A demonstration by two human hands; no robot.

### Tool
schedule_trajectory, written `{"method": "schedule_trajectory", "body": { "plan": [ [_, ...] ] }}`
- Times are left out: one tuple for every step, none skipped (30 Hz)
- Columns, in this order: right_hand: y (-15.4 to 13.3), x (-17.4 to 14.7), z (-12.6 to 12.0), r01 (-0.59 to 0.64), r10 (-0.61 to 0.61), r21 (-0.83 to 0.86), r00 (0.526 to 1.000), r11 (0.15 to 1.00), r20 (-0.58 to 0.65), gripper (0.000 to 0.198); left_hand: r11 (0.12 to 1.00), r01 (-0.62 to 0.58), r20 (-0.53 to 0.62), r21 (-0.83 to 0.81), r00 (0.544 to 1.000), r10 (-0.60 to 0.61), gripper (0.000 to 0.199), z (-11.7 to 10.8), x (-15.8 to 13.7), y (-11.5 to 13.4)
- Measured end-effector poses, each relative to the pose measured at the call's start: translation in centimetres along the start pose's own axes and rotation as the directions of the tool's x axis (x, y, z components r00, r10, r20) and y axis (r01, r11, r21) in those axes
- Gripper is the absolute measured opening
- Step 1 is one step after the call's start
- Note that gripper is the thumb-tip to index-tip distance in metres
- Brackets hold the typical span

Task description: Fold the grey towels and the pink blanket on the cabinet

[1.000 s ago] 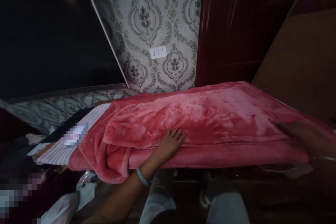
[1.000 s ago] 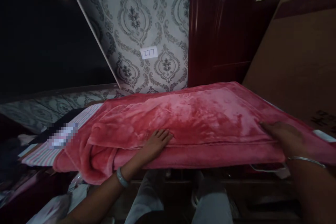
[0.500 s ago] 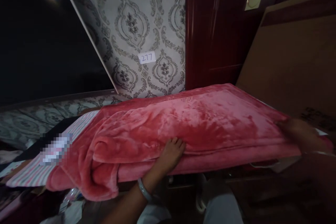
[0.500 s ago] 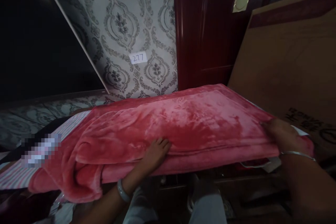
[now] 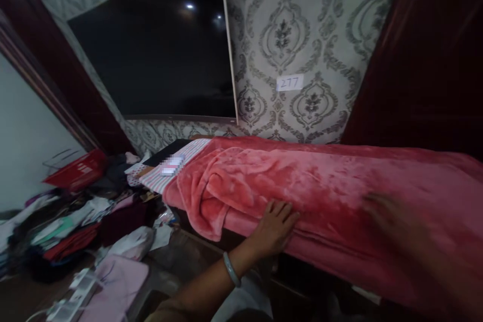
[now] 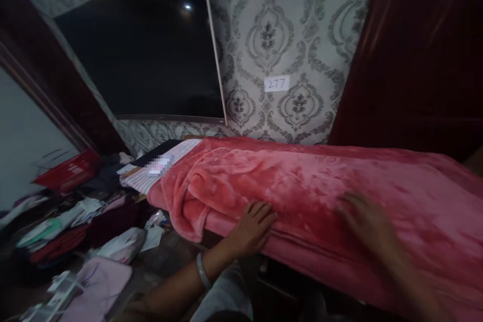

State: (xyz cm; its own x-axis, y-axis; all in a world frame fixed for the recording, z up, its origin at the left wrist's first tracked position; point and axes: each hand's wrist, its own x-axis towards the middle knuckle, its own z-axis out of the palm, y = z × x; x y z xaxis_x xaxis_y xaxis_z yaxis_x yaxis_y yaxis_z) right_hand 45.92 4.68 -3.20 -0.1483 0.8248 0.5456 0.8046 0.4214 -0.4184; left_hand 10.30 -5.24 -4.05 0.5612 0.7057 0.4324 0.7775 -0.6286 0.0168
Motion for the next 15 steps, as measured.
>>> {"method": "schedule_trajectory", "body": {
  "plan": [
    [-2.7, -0.4, 2.2, 0.058, -0.059, 0.046, 0.998, 0.997, 0.023, 0.047, 1.000, 0.027, -0.016, -0.012, 0.999, -0.027, 0.054, -0.5, -1.2, -0.6],
    [-5.0, -1.1, 4.3, 0.110, -0.113, 0.087, 0.993, 0.990, 0.023, 0.046, 0.998, 0.055, -0.036, -0.018, 0.998, -0.056, 0.057, -1.0, -2.5, -1.4],
    [-6.7, -1.9, 6.1, 0.153, -0.157, 0.111, 0.987, 0.982, 0.027, 0.045, 0.996, 0.093, -0.063, -0.017, 0.994, -0.094, 0.057, -1.6, -3.9, -2.1],
    [-7.9, -2.7, 7.6, 0.189, -0.194, 0.115, 0.980, 0.975, 0.036, 0.044, 0.990, 0.142, -0.102, -0.010, 0.985, -0.142, 0.056, -2.2, -5.4, -3.0],
    [-8.6, -3.4, 8.8, 0.215, -0.221, 0.107, 0.974, 0.971, 0.044, 0.044, 0.978, 0.207, -0.150, 0.000, 0.967, -0.204, 0.054, -2.9, -6.9, -3.8],
    [-8.9, -4.0, 9.6, 0.231, -0.237, 0.090, 0.970, 0.969, 0.054, 0.044, 0.959, 0.285, -0.205, 0.009, 0.939, -0.277, 0.051, -3.6, -8.4, -4.7],
    [-8.9, -4.3, 10.2, 0.240, -0.244, 0.070, 0.968, 0.968, 0.064, 0.044, 0.928, 0.372, -0.263, 0.011, 0.897, -0.356, 0.048, -4.3, -9.8, -5.6],
    [-8.9, -4.5, 10.5, 0.240, -0.244, 0.053, 0.967, 0.969, 0.073, 0.044, 0.888, 0.461, -0.321, 0.000, 0.841, -0.436, 0.045, -4.9, -11.2, -6.6],
    [-8.8, -4.5, 10.6, 0.235, -0.238, 0.040, 0.968, 0.971, 0.081, 0.044, 0.836, 0.548, -0.374, -0.028, 0.770, -0.517, 0.042, -5.5, -12.4, -7.5],
    [-8.8, -4.5, 10.6, 0.226, -0.228, 0.031, 0.969, 0.974, 0.095, 0.045, 0.775, 0.628, -0.416, -0.075, 0.686, -0.597, 0.041, -5.9, -13.4, -8.5],
    [-9.0, -4.3, 10.4, 0.211, -0.212, 0.021, 0.971, 0.977, 0.114, 0.045, 0.708, 0.691, -0.442, -0.144, 0.596, -0.671, 0.042, -6.2, -14.4, -9.4],
    [-9.4, -4.2, 10.1, 0.194, -0.194, 0.011, 0.971, 0.981, 0.137, 0.046, 0.636, 0.737, -0.451, -0.231, 0.498, -0.741, 0.045, -6.2, -15.1, -10.3],
    [-9.9, -4.0, 9.7, 0.177, -0.174, -0.002, 0.971, 0.984, 0.165, 0.046, 0.565, 0.759, -0.436, -0.325, 0.409, -0.801, 0.049, -6.1, -15.8, -11.2],
    [-10.6, -3.8, 9.4, 0.156, -0.151, -0.014, 0.971, 0.988, 0.186, 0.047, 0.500, 0.758, -0.398, -0.418, 0.342, -0.851, 0.052, -5.8, -16.3, -11.9],
    [-11.2, -3.6, 9.0, 0.136, -0.127, -0.026, 0.969, 0.990, 0.212, 0.047, 0.449, 0.746, -0.351, -0.492, 0.303, -0.886, 0.056, -5.4, -16.8, -12.5]
  ]
}}
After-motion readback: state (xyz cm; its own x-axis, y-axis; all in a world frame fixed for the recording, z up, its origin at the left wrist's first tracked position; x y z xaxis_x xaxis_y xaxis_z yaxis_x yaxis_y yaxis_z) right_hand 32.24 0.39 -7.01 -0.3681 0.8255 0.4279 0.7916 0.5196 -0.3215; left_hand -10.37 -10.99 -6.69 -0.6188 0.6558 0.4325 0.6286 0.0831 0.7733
